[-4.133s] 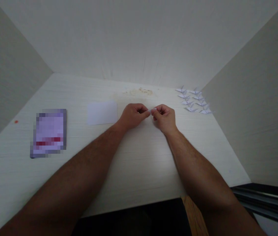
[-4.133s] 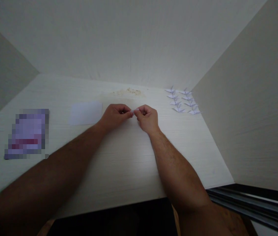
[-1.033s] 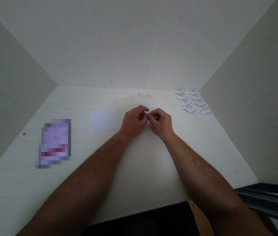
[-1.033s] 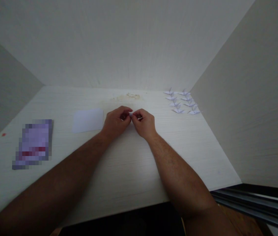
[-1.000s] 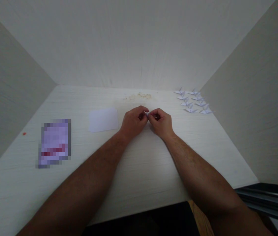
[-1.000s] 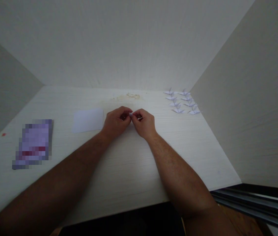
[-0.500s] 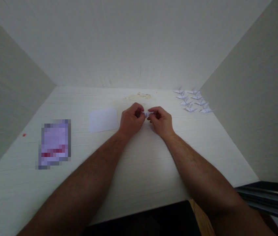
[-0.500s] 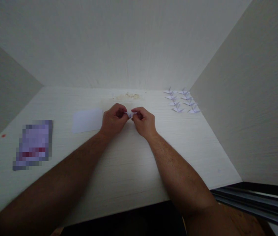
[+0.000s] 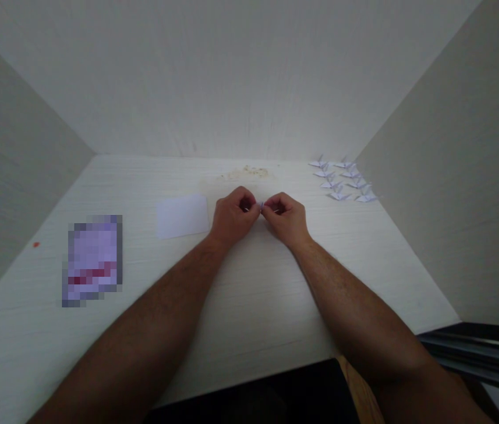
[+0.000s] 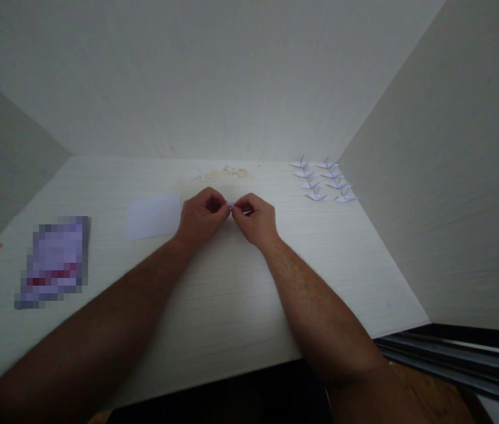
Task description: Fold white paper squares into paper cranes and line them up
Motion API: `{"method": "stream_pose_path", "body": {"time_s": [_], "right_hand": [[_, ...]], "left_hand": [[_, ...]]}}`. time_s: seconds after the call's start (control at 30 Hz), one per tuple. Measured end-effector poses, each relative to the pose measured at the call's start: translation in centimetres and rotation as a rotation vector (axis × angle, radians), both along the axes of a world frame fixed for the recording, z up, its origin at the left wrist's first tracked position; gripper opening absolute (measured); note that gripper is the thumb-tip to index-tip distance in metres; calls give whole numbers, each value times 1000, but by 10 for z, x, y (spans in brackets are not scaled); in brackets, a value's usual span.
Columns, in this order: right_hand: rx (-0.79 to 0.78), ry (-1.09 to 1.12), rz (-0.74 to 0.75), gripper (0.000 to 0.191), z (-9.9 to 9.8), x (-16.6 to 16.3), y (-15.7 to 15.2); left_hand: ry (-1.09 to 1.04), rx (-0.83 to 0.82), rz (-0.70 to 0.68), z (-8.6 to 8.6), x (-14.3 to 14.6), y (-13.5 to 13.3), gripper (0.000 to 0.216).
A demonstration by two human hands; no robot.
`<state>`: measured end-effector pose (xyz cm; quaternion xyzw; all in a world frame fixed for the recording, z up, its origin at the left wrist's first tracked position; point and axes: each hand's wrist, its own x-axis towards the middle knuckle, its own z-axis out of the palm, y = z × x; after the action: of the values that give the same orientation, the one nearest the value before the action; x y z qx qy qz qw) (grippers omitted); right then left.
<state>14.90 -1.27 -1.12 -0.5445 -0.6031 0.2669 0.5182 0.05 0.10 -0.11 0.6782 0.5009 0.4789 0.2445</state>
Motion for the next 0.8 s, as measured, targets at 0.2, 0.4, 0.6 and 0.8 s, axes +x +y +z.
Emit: {"method": "stream_pose_path", "body": {"time_s": [0.2, 0.4, 0.6, 0.8], "right_hand": [[15, -7, 9, 4, -2, 1, 1], [41, 68, 13, 7, -2, 1, 2], [-4, 106, 0, 9, -2, 1, 3], [-9, 141, 65, 6, -1, 1, 1]], "left_hand": [[-125, -42, -76, -7, -2, 8, 14], [-250, -133, -181, -12, -3, 13, 24], [-255, -159, -213, -12, -4, 12, 27], [-241, -159, -200, -11, -4, 12, 25]]}}
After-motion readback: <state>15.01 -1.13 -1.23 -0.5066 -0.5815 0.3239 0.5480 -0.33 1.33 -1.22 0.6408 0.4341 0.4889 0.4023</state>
